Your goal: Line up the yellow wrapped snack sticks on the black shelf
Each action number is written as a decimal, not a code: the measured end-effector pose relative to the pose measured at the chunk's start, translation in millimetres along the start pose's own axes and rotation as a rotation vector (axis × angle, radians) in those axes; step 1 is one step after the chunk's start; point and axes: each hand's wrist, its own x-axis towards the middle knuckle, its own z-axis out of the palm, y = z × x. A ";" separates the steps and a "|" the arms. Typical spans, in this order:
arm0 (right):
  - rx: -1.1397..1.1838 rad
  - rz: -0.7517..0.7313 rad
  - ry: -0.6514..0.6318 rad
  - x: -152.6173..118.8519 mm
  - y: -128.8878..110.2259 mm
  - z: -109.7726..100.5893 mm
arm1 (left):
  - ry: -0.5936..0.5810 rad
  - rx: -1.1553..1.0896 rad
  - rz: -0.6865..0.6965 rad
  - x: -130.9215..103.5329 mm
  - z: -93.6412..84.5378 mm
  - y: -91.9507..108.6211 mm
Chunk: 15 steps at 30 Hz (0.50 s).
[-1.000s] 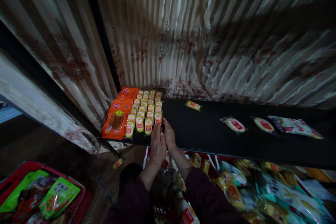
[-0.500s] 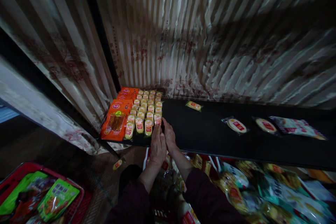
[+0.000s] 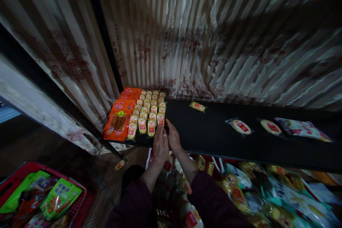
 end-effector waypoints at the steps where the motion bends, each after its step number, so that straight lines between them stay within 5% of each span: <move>1: 0.014 0.004 0.005 -1.4 0.1 -0.4 | 0.004 0.000 0.004 0.0 0.1 -0.3; 15: 0.089 0.015 0.054 -42.1 -19.4 -23.3 | -0.059 0.049 0.120 -21.4 -12.3 11.1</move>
